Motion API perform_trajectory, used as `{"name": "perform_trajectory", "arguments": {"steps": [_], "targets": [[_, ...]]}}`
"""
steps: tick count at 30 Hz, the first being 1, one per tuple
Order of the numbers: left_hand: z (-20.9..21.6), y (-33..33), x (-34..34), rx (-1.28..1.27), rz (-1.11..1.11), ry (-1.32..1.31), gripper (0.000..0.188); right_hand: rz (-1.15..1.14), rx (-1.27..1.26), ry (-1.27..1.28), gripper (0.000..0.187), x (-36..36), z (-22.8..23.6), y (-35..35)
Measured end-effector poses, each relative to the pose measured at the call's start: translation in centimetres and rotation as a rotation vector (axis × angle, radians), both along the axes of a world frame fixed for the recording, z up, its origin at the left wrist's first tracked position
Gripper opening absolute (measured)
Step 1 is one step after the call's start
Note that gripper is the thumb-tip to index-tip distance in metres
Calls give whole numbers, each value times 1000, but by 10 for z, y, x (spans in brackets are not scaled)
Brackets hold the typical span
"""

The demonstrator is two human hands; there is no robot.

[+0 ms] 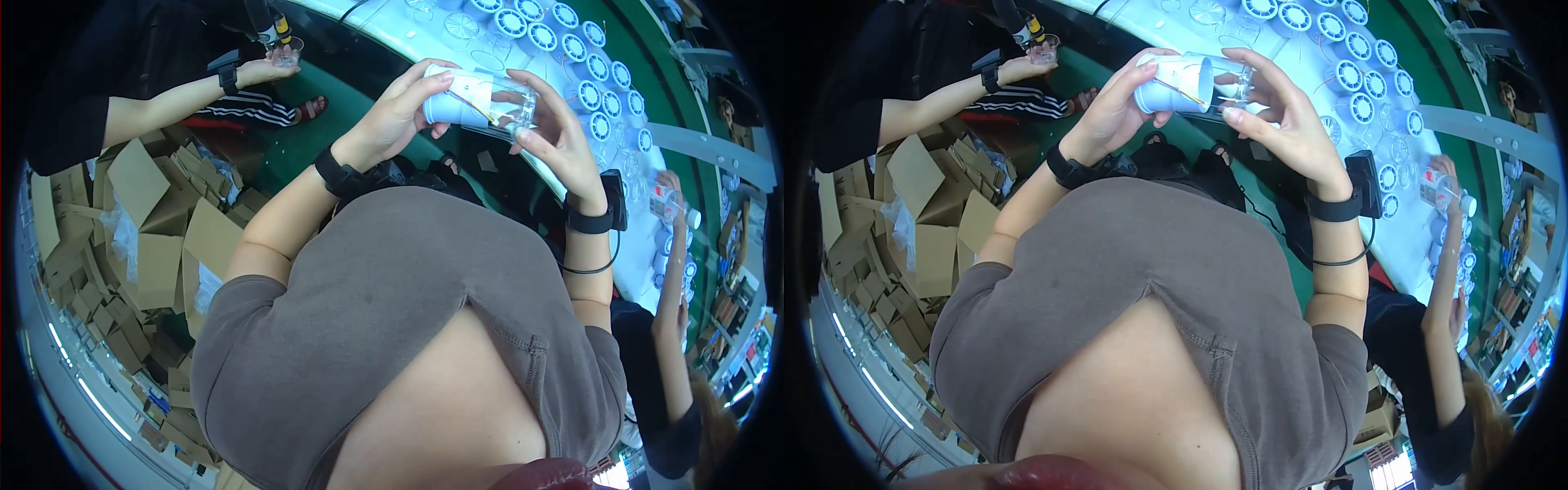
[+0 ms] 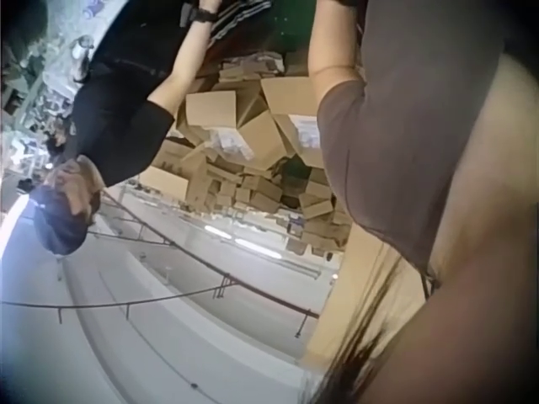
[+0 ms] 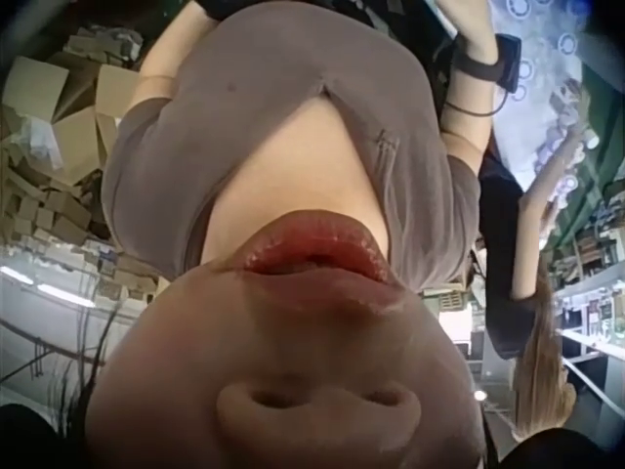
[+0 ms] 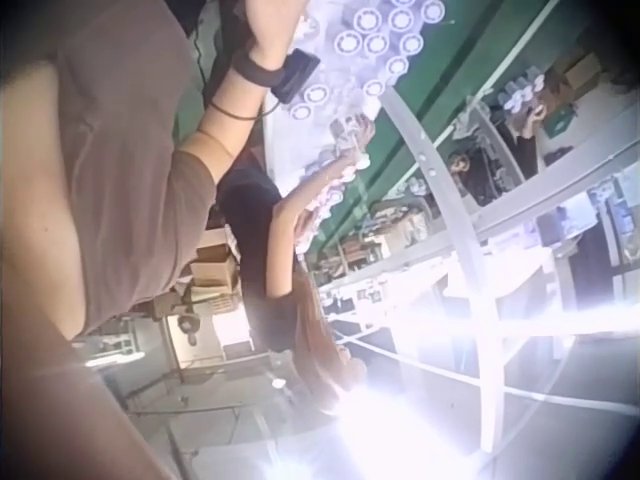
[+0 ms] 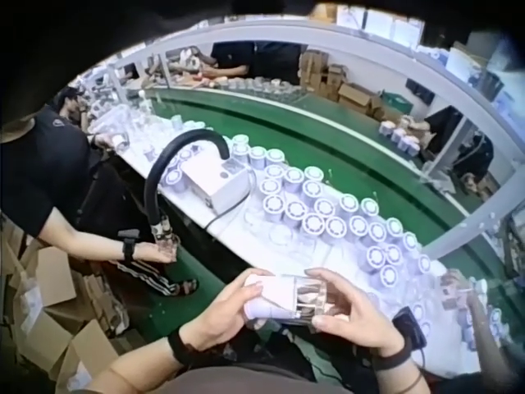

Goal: The person picks up a plastic bag, removes a plastic cup, and places the bag into a cardboard box. They then pick up a motor and a plastic cup, fit the motor into the cup by hand, and repeat the process.

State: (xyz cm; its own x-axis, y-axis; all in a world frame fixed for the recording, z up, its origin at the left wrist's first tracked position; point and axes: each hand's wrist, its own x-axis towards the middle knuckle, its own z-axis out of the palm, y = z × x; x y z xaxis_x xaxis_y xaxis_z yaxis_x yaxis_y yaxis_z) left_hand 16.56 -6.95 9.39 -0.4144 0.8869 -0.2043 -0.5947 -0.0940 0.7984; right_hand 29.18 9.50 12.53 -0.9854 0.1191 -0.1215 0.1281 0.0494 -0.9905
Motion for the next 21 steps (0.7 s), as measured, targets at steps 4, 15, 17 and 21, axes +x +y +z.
{"name": "perform_trajectory", "arguments": {"steps": [4, 15, 17, 21], "targets": [[2, 0, 0, -46, -43, -55, 36, -43, 236, 85, 55, 2, 2, -5], [7, -7, 4, -80, -36, 37, 37, -67, 186, 45, 53, 3, 11, -15], [6, -9, 7, -106, -6, 165, 37, -79, 130, 18, 53, 3, 11, -18], [8, -9, 9, -69, -11, 285, 37, -17, 119, -5, 52, 3, 13, -23]]}}
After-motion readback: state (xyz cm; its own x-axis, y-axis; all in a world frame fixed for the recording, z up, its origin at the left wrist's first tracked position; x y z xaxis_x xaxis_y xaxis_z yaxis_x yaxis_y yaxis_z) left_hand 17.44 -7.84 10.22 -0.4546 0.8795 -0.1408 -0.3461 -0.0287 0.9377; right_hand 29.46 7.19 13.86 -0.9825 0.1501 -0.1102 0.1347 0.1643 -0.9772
